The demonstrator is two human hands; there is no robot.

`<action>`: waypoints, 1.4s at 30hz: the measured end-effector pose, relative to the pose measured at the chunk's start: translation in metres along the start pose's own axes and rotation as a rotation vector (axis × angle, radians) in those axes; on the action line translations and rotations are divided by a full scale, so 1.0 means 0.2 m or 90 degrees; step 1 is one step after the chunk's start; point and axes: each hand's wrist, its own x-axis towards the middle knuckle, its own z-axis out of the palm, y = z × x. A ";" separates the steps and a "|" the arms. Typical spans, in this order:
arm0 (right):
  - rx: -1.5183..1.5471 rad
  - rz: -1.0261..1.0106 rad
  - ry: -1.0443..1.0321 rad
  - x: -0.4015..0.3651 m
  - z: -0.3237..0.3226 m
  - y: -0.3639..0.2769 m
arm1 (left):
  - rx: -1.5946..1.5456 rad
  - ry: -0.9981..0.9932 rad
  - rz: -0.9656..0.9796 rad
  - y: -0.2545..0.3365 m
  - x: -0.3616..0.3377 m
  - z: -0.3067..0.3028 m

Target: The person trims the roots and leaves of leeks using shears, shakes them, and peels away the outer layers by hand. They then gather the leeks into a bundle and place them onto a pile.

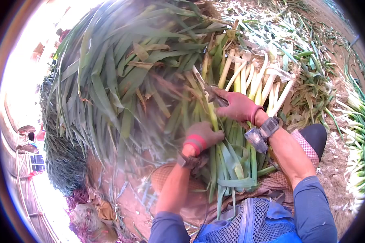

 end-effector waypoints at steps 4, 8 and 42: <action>-0.019 -0.011 0.003 -0.09 -0.01 0.01 | -0.018 -0.066 0.020 0.07 -0.04 0.01; -0.070 -0.042 0.077 -0.16 -0.03 0.08 | -0.021 -0.103 0.054 0.09 -0.08 0.05; -0.164 0.141 0.063 -0.35 -0.34 0.19 | 0.045 -0.112 0.343 0.54 -0.19 0.13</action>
